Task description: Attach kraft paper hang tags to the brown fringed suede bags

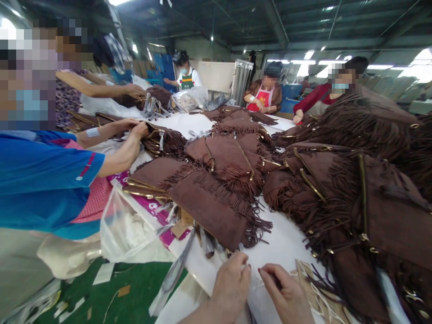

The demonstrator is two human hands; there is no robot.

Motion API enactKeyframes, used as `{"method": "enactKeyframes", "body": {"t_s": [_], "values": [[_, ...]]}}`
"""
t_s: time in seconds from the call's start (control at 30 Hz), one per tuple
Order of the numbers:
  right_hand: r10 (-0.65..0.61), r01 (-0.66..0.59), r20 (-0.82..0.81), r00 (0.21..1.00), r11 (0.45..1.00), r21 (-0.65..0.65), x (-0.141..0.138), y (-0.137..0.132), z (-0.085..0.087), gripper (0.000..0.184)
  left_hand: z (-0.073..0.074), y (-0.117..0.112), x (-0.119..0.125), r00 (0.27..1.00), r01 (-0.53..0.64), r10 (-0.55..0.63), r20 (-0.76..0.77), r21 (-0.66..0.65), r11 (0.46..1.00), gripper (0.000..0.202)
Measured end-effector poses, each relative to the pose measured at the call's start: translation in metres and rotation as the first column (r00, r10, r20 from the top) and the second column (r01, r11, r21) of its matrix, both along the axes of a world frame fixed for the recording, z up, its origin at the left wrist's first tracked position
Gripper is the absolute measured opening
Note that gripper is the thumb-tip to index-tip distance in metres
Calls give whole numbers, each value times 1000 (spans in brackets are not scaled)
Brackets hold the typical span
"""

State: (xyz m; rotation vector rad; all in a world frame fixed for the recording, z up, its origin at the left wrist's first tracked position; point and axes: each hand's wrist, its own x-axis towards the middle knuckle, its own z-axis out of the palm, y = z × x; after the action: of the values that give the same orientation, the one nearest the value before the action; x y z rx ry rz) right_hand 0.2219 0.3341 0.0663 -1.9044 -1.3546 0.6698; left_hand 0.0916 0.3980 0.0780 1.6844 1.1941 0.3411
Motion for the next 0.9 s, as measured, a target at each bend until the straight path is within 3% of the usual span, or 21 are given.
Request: {"method": "enactKeyframes", "body": {"t_s": [0.07, 0.17, 0.27, 0.33, 0.37, 0.4, 0.47, 0.53, 0.57, 0.6, 0.67, 0.77, 0.87, 0.9], "values": [[-8, 8, -15, 1000, 1000, -9, 3, -3, -3, 28, 5, 0, 1, 939, 298, -257, -229, 165, 940, 28], [-26, 25, -32, 999, 999, -29, 7, -7, -7, 29, 6, 3, -8, 790, 576, -455, -411, 243, 781, 36], [-14, 14, 7, 1000, 998, -62, 5, -6, -11, 31, 2, 11, -28, 720, 678, -510, -471, 318, 663, 31], [-19, 24, 55, 998, 994, -104, -2, -2, -14, 31, 0, 16, -41, 691, 702, -508, -514, 311, 640, 22], [-30, 41, 83, 996, 991, -131, -7, 2, -16, 30, 0, 18, -46, 690, 694, -493, -531, 288, 660, 19], [-41, 59, 112, 993, 985, -160, -12, 5, -17, 28, 1, 19, -48, 701, 665, -469, -537, 255, 702, 17], [-65, 95, 141, 988, 972, -215, -23, 14, -19, 22, 4, 18, -45, 786, 514, -379, -489, 177, 839, 19], [-100, 124, 102, 990, 956, -265, -30, 21, -20, 18, 6, 13, -35, 914, 236, -233, -333, -33, 971, 26], [-117, 131, 65, 991, 950, -285, -31, 25, -20, 16, 5, 10, -28, 965, 79, -124, -231, -195, 978, 30], [-127, 128, 22, 992, 945, -301, -30, 28, -20, 15, 3, 7, -22, 991, -55, 6, -135, -359, 932, 34], [-131, 103, -65, 989, 939, -328, -24, 33, -18, 15, -1, 2, -11, 962, -231, 272, -19, -588, 776, 40], [-134, 35, -243, 961, 927, -373, -12, 37, -12, 16, -4, -2, 0, 825, -399, 565, 22, -685, 609, 36], [-162, -39, -429, 888, 905, -423, -4, 34, -4, 17, -2, -3, 12, 667, -435, 744, 38, -791, 431, 26], [-172, -59, -475, 863, 899, -433, -3, 33, -3, 18, -3, -3, 16, 648, -395, 759, 68, -822, 411, 25]]}}
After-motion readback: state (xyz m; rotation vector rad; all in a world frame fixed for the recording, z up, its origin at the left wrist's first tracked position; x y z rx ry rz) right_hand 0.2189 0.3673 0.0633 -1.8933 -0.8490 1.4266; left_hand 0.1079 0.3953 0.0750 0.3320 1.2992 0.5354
